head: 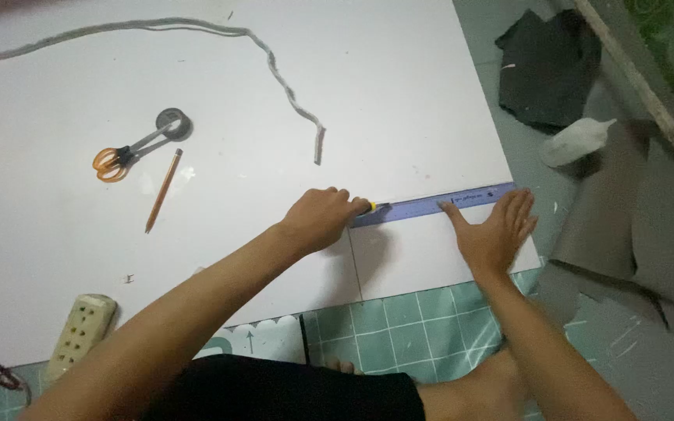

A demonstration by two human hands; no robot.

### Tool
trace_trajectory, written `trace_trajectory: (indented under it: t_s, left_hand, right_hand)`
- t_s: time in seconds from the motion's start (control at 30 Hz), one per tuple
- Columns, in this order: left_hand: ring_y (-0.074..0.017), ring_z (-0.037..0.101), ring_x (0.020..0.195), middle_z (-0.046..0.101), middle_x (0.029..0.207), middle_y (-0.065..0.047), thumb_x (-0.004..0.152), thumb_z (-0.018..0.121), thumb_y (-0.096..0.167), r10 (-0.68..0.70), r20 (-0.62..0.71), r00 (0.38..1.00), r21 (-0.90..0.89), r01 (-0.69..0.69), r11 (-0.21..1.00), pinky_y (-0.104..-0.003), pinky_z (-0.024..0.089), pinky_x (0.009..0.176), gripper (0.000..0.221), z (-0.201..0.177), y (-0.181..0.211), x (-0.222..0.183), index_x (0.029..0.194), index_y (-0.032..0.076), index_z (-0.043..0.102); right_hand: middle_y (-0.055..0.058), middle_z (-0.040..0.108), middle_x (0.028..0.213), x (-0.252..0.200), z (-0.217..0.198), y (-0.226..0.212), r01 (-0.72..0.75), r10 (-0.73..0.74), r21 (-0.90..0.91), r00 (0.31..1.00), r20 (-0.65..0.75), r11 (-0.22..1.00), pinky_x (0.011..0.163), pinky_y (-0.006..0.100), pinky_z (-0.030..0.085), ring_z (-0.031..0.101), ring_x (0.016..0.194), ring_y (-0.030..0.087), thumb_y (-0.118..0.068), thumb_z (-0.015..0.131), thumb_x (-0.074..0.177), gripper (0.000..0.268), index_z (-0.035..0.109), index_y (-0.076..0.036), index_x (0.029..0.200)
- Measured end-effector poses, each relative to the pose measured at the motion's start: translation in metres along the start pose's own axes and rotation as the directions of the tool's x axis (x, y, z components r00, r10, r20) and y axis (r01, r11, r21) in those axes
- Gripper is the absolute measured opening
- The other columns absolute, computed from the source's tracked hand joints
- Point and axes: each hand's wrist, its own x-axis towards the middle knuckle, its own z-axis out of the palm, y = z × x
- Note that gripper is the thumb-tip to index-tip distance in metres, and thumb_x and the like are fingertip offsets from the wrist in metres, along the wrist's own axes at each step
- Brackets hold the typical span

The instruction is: Cutting a rectangular piece from a foam board using a utility knife and a ruler

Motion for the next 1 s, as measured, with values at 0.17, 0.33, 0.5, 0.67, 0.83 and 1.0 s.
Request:
trace_trajectory:
  t_s: [0.17,0.33,0.5,0.67,0.83,1.0]
  left_hand:
    - [-0.0279,0.074,0.101,0.073,0.109,-0.015,0.098,0.062,0.011,-0.017,0.012,1.0,-0.007,0.017,1.0,-0.042,0.063,0.078,0.038,0.0,-0.009,-0.02,0.136,0.013,0.058]
    - [-0.028,0.073,0.102,0.073,0.11,-0.015,0.097,0.062,0.009,-0.039,0.047,0.998,0.018,0.038,0.999,-0.042,0.063,0.078,0.039,-0.007,-0.018,-0.041,0.136,0.015,0.058]
    - [-0.0274,0.073,0.102,0.074,0.11,-0.015,0.097,0.062,0.007,-0.056,0.059,0.997,0.05,0.053,0.997,-0.04,0.063,0.077,0.038,-0.008,-0.023,-0.051,0.134,0.016,0.06]
    - [-0.0257,0.074,0.099,0.075,0.107,-0.014,0.098,0.059,0.007,-0.054,0.043,0.998,0.095,0.05,0.994,-0.038,0.062,0.077,0.035,-0.006,-0.02,-0.05,0.132,0.016,0.063]
    - [-0.026,0.074,0.097,0.075,0.105,-0.014,0.099,0.058,0.007,-0.081,0.018,0.997,0.092,0.079,0.993,-0.038,0.062,0.075,0.033,0.001,-0.02,-0.049,0.13,0.015,0.063]
    - [-0.0286,0.074,0.094,0.075,0.101,-0.012,0.098,0.062,0.016,-0.342,-0.086,0.936,-0.13,0.33,0.935,-0.042,0.061,0.076,0.032,0.005,-0.021,-0.076,0.13,0.012,0.063]
  right_hand:
    - [0.045,0.029,0.156,-0.002,-0.003,-0.002,0.029,-0.029,0.022,0.999,-0.022,0.999,0.119,0.065,0.012,0.021,0.151,0.052,-0.066,0.075,0.085,0.116,0.033,0.022,0.15]
    - [0.042,0.028,0.159,0.0,0.001,0.002,0.024,-0.024,0.032,0.999,-0.025,0.999,0.12,0.064,0.009,0.021,0.151,0.05,-0.069,0.073,0.086,0.117,0.033,0.02,0.152]
    - [0.042,0.029,0.158,-0.002,-0.003,-0.002,0.022,-0.021,0.006,0.999,-0.026,1.0,0.12,0.063,0.013,0.022,0.151,0.05,-0.068,0.073,0.086,0.117,0.034,0.02,0.151]
    - [0.044,0.032,0.155,-0.002,0.001,0.002,0.067,-0.066,0.016,0.995,-0.075,0.998,0.118,0.067,0.016,0.025,0.149,0.052,-0.067,0.075,0.086,0.115,0.037,0.022,0.149]
    - [0.049,0.041,0.147,-0.003,0.01,0.01,0.134,-0.141,-0.059,0.98,-0.141,0.989,0.116,0.065,0.019,0.032,0.145,0.056,-0.068,0.076,0.086,0.113,0.044,0.025,0.143]
    - [0.044,0.043,0.145,-0.002,0.007,0.005,0.096,-0.096,-0.006,0.986,-0.139,0.995,0.112,0.069,0.02,0.035,0.14,0.056,-0.062,0.082,0.083,0.112,0.04,0.019,0.147]
